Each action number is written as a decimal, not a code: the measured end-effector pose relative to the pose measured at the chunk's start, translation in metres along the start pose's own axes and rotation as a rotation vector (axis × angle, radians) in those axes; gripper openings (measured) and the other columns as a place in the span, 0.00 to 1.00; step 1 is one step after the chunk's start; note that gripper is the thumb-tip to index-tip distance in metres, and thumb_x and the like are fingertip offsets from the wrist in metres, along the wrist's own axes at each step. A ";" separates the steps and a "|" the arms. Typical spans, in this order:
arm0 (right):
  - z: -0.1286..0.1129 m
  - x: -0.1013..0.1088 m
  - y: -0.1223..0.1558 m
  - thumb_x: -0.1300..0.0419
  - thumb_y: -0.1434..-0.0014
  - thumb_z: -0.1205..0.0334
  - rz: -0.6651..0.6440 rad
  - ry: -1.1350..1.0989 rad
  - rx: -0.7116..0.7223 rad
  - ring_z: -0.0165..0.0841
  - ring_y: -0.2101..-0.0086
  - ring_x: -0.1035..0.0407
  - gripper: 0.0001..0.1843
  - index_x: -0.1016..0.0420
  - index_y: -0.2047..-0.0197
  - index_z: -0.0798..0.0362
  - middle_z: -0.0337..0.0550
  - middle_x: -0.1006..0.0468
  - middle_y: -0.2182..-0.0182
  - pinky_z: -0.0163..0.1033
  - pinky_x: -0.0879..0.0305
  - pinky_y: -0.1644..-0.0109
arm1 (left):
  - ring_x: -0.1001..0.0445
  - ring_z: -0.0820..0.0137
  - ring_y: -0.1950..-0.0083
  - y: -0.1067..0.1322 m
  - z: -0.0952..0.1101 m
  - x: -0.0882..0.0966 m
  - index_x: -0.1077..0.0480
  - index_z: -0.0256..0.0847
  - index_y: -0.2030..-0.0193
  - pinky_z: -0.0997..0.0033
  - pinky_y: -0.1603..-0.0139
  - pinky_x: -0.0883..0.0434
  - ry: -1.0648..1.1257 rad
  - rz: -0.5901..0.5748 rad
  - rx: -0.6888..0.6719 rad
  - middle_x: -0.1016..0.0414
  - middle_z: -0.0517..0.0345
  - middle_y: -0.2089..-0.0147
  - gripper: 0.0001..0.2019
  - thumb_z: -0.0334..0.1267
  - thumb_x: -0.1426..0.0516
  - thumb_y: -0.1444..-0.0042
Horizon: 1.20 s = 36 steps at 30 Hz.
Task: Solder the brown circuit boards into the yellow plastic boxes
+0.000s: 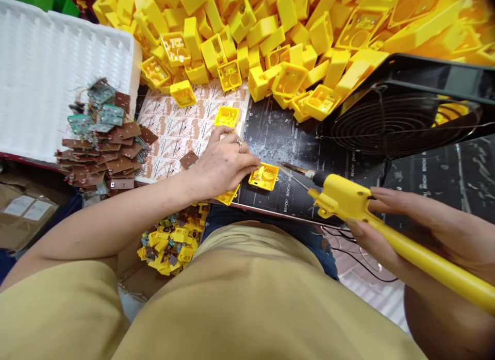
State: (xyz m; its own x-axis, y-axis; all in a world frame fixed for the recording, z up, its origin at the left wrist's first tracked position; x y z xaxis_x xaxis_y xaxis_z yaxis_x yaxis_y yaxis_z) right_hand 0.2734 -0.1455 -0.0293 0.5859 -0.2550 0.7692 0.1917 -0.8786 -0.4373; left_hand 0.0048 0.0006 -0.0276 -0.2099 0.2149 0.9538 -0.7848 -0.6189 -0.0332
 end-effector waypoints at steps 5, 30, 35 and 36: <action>0.001 0.005 -0.002 0.34 0.40 0.62 -0.082 -0.093 0.121 0.34 0.68 0.22 0.38 0.43 0.30 0.40 0.43 0.18 0.55 0.36 0.23 0.70 | 0.28 0.63 0.53 0.001 0.007 0.008 0.23 0.41 0.63 0.49 0.34 0.46 0.059 -0.135 0.071 0.20 0.56 0.64 0.09 0.40 0.44 0.41; -0.028 0.000 -0.013 0.38 0.35 0.64 -0.027 -0.144 0.168 0.25 0.67 0.25 0.05 0.29 0.56 0.52 0.42 0.22 0.66 0.27 0.27 0.64 | 0.27 0.64 0.53 0.002 0.007 0.015 0.23 0.42 0.64 0.47 0.32 0.48 0.006 -0.217 -0.018 0.20 0.56 0.64 0.10 0.32 0.47 0.38; -0.026 -0.002 -0.010 0.39 0.35 0.63 -0.019 -0.177 0.149 0.25 0.67 0.25 0.04 0.28 0.57 0.52 0.42 0.22 0.67 0.29 0.28 0.65 | 0.29 0.62 0.50 0.000 0.009 0.010 0.22 0.43 0.64 0.46 0.33 0.47 0.006 -0.122 -0.028 0.20 0.55 0.61 0.11 0.34 0.47 0.38; -0.027 -0.002 -0.009 0.40 0.34 0.61 -0.039 -0.166 0.130 0.26 0.68 0.26 0.03 0.28 0.58 0.51 0.42 0.22 0.67 0.30 0.27 0.65 | 0.29 0.62 0.50 -0.001 0.010 0.008 0.22 0.43 0.65 0.45 0.33 0.47 -0.022 -0.118 -0.030 0.20 0.56 0.62 0.11 0.34 0.47 0.38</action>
State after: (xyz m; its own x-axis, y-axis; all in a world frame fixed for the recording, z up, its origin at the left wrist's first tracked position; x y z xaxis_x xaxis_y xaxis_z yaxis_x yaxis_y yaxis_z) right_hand 0.2491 -0.1477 -0.0147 0.6957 -0.1424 0.7040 0.3103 -0.8244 -0.4734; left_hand 0.0095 -0.0049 -0.0169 -0.1023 0.2687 0.9578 -0.8206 -0.5670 0.0714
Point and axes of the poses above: each hand's wrist, its own y-axis away from the middle knuckle, its own x-axis out of the back of the hand, z = x × y, the point moved 2 cm from there along -y, towards the middle knuckle
